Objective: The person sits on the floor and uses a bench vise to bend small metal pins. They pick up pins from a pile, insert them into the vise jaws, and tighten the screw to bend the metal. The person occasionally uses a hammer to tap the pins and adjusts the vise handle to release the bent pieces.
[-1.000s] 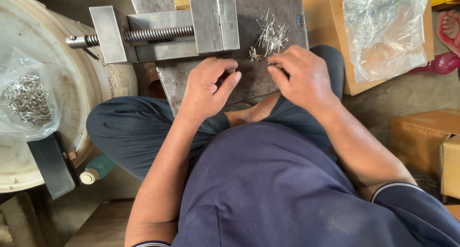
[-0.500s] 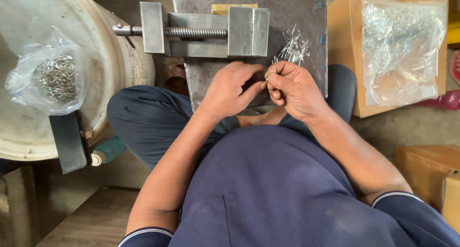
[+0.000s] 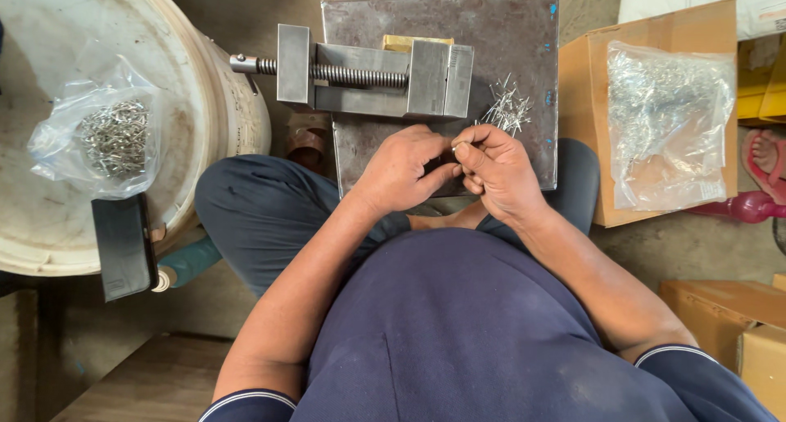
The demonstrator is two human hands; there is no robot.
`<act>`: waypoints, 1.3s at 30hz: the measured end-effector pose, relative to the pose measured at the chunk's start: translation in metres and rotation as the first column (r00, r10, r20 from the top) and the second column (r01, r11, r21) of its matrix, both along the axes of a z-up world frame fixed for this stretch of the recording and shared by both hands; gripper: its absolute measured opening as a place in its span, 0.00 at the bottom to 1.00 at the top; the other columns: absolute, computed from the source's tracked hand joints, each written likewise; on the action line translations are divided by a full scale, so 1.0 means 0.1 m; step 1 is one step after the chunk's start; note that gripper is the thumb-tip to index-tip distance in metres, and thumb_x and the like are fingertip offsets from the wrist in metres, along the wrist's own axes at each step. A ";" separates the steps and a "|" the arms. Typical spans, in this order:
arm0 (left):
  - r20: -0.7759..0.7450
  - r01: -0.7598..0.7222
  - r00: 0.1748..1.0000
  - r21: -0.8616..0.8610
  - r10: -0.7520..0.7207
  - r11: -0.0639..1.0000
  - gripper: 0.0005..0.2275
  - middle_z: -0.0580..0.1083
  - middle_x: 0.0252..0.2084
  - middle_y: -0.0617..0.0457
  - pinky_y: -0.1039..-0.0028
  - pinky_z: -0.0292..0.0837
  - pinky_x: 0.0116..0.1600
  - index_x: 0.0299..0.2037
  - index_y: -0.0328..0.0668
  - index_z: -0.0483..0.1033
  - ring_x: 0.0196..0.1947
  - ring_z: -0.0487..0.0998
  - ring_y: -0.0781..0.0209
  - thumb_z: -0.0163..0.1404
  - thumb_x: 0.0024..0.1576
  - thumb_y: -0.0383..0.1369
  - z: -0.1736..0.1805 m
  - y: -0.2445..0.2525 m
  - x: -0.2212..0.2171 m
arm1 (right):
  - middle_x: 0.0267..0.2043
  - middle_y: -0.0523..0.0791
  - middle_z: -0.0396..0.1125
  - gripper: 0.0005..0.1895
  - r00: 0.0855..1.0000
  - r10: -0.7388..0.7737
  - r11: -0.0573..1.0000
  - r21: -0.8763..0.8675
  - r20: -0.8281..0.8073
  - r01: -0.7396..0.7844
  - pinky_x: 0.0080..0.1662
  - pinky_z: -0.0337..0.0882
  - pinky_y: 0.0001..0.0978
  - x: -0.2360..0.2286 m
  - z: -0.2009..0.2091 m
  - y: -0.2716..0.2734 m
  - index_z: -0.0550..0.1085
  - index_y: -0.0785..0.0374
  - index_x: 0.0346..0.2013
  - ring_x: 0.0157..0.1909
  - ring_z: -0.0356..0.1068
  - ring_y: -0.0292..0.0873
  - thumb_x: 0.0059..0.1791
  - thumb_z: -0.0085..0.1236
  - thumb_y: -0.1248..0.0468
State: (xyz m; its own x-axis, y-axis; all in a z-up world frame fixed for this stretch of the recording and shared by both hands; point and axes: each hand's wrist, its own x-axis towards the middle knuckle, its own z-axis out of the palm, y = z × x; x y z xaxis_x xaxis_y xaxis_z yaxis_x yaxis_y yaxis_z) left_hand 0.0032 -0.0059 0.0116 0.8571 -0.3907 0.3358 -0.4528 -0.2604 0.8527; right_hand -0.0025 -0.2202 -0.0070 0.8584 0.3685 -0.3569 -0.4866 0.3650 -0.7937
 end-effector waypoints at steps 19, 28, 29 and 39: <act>-0.015 0.018 1.000 0.008 -0.018 1.000 0.07 0.74 0.31 0.45 0.56 0.68 0.40 0.34 0.37 0.74 0.35 0.73 0.43 0.56 0.59 0.32 -0.10 0.05 0.03 | 0.39 0.47 0.71 0.05 0.619 0.492 0.629 -0.741 0.612 0.233 0.38 0.71 0.29 0.13 0.52 0.03 0.76 0.67 0.40 0.36 0.72 0.40 0.52 0.62 0.68; -0.177 -0.026 0.984 -0.091 0.010 0.996 0.12 0.77 0.33 0.47 0.64 0.72 0.41 0.46 0.36 0.79 0.35 0.77 0.49 0.56 0.59 0.36 -0.07 0.09 0.02 | 0.38 0.48 0.71 0.03 0.484 0.535 0.503 -0.721 0.693 0.477 0.40 0.72 0.33 0.62 0.92 0.27 0.76 0.67 0.41 0.37 0.73 0.44 0.54 0.62 0.70; -0.179 -0.028 0.984 -0.093 0.011 0.995 0.12 0.77 0.33 0.48 0.64 0.72 0.41 0.46 0.36 0.79 0.35 0.77 0.49 0.56 0.59 0.36 -0.07 0.09 0.02 | 0.38 0.48 0.71 0.03 0.464 0.551 0.496 -0.720 0.693 0.486 0.39 0.71 0.34 0.68 0.93 0.30 0.76 0.67 0.41 0.37 0.73 0.45 0.55 0.63 0.70; -0.169 -0.038 0.985 -0.089 0.022 0.995 0.11 0.76 0.32 0.47 0.63 0.72 0.42 0.46 0.37 0.79 0.36 0.77 0.49 0.56 0.59 0.36 -0.10 0.10 0.02 | 0.39 0.48 0.70 0.03 0.379 0.657 0.434 -0.738 0.652 0.517 0.38 0.70 0.36 0.77 1.00 0.39 0.78 0.64 0.42 0.36 0.72 0.48 0.54 0.63 0.69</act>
State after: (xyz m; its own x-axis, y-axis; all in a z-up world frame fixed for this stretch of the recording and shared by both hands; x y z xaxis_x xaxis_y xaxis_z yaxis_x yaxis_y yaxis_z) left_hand 0.0050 0.0042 0.0011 0.9151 -0.3379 0.2199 -0.2947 -0.1887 0.9368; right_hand 0.0744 -0.1811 0.0931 0.7896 0.5037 0.3506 0.6137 -0.6506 -0.4474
